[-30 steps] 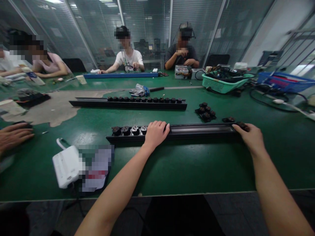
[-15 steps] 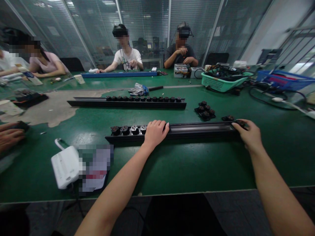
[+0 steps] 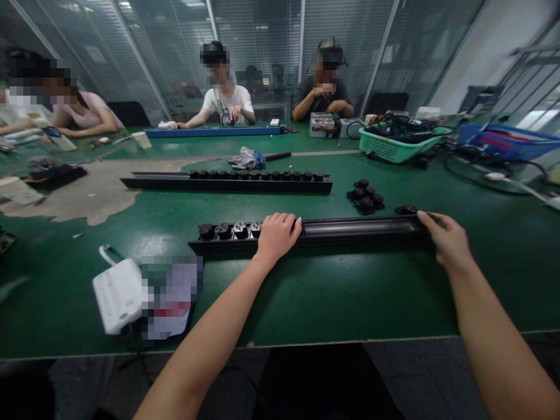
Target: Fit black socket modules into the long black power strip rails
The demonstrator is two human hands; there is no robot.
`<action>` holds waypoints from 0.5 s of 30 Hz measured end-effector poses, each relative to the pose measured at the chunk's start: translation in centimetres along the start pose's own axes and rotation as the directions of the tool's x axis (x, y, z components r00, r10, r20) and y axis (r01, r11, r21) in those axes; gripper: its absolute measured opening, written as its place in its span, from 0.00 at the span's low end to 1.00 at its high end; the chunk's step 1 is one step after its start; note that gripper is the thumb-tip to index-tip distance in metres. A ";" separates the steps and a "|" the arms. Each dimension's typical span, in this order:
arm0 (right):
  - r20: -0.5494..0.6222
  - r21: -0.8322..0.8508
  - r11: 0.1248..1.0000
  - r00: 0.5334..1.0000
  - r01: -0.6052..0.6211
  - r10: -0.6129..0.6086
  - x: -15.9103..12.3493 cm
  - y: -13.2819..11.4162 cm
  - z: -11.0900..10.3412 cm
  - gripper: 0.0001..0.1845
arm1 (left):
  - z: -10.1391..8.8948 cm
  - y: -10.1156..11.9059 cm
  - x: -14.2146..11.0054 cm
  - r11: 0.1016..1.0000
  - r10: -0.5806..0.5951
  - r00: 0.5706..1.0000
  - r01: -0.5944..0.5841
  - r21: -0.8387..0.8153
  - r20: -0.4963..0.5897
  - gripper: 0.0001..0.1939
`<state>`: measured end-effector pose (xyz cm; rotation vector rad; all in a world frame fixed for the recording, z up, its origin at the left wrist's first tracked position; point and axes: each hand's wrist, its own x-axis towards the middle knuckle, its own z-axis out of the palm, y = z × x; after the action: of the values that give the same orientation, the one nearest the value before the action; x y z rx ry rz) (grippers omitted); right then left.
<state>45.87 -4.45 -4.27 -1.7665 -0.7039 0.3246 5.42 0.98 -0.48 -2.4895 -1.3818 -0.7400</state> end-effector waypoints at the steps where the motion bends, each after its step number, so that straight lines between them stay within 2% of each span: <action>1: -0.008 0.036 0.999 0.999 -0.032 0.033 -0.1 -0.2 0.0 0.33 | 0.0 0.0 0.0 1.000 0.000 1.000 0.000 0.001 0.001 0.19; 6: -0.022 0.080 0.995 0.998 -0.059 0.061 0.1 -0.3 0.0 0.26 | -0.1 0.0 0.0 1.000 0.000 1.000 0.000 -0.015 0.004 0.19; 13: -0.021 0.098 0.994 0.999 -0.044 0.046 -0.3 -0.5 -0.1 0.27 | 0.0 0.0 0.0 1.000 0.003 1.000 -0.003 -0.010 0.000 0.19; 15: -0.029 0.017 1.000 1.000 -0.002 0.002 -0.4 -0.6 -0.1 0.28 | 0.0 0.0 0.0 1.000 0.006 1.000 -0.006 -0.009 -0.002 0.19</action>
<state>45.44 -4.64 -3.70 -1.7529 -0.6774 0.3051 5.40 0.99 -0.51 -2.4980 -1.3729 -0.7483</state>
